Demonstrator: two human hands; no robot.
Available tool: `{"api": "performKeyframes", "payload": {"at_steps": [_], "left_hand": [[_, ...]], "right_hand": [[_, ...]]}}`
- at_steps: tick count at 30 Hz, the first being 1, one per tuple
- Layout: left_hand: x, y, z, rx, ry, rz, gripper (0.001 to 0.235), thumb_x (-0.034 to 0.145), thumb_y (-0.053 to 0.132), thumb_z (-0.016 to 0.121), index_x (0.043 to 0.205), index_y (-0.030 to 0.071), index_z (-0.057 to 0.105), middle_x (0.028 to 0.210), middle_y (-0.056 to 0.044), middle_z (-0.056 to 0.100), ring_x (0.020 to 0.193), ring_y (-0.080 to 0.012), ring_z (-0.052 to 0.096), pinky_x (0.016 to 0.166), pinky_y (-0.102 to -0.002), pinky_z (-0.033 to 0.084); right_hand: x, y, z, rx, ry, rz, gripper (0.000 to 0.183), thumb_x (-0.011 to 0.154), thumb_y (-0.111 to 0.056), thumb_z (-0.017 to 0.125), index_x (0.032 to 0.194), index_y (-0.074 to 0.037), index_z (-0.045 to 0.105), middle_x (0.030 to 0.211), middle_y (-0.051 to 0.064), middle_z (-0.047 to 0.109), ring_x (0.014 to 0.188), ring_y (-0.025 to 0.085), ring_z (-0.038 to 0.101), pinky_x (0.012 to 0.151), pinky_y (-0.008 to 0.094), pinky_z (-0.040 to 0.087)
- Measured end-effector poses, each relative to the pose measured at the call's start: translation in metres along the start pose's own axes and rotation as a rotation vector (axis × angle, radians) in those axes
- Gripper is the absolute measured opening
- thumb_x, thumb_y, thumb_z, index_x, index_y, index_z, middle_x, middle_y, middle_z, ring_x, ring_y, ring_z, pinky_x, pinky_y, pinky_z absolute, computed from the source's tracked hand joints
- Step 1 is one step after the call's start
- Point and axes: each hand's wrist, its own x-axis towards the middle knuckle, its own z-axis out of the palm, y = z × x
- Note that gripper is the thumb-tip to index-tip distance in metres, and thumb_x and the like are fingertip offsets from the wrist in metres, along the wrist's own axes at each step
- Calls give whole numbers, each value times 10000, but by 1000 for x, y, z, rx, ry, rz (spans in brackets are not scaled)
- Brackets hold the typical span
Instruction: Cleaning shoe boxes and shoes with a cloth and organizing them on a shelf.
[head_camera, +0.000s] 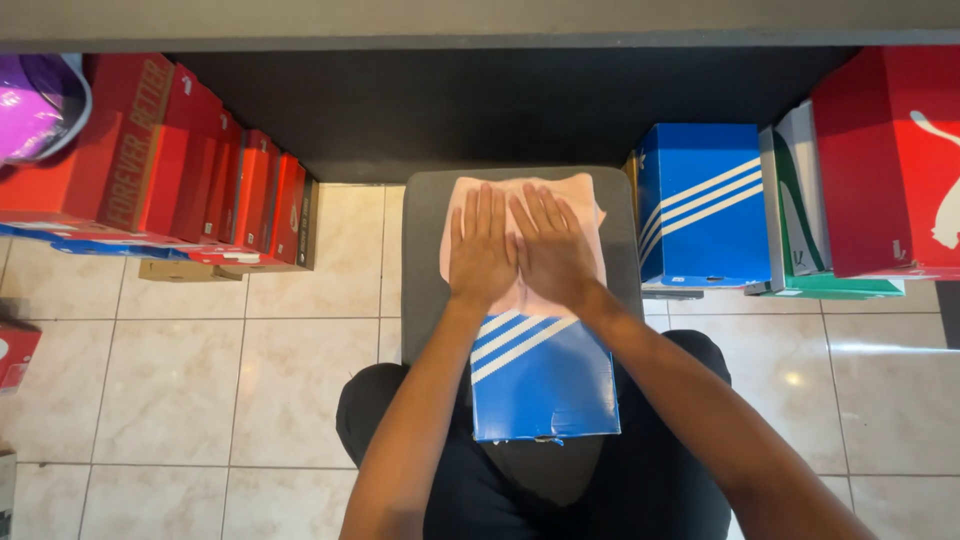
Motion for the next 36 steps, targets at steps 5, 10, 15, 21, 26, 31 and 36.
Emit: {"api": "performKeyframes", "payload": {"at_steps": [5,10,15,21,26,31,36], "left_hand": [[9,-3,-3,-48,-85,-64,664,1029,346,362,1616,51,258,1709,-165,184,1595,-320,113,1288,-488,62],[-23,15,-18,-27,-75,-23,658,1029,326,351,1612,35,258,1709,-180,171,1591,-337,100,1283,-502,39],[-71,31,-23,-19,-52,48,667,1019,317,344,1608,19,248,1703,-201,167,1585,-359,88,1274,-525,33],[-128,47,-22,10,-16,91,687,985,312,390,1591,7,281,1676,-214,233,1571,-368,128,1262,-537,57],[-168,60,-25,-69,-77,84,672,994,262,383,1596,1,239,1690,-211,175,1570,-369,83,1261,-530,14],[-202,69,-36,-97,-70,94,680,984,256,422,1591,0,253,1686,-214,185,1563,-371,101,1254,-535,25],[-203,53,-41,-256,-12,-82,707,991,269,551,1590,1,285,1680,-235,192,1555,-390,156,1233,-522,153]], "right_hand": [[5,1,7,-76,129,31,573,967,-317,520,1515,-150,542,1591,145,474,1475,330,433,1181,466,306],[-26,-16,-13,-80,61,66,605,980,-345,511,1553,-152,490,1618,160,432,1493,338,405,1194,478,286],[-70,-38,-36,-103,78,35,548,1005,-339,464,1524,-169,514,1618,137,441,1483,312,426,1195,457,298],[-124,-61,-52,-98,170,-14,552,992,-296,448,1518,-136,496,1607,154,446,1461,330,446,1172,454,328],[-164,-77,-55,-60,-25,24,598,1009,-319,395,1575,-129,381,1673,135,316,1536,309,301,1235,433,213],[-198,-91,-61,-54,-39,13,631,992,-337,426,1587,-137,358,1680,136,292,1537,311,282,1234,439,210],[-200,-70,-72,40,-24,115,731,941,-405,553,1585,-108,376,1617,214,364,1512,369,324,1226,473,247]]}}
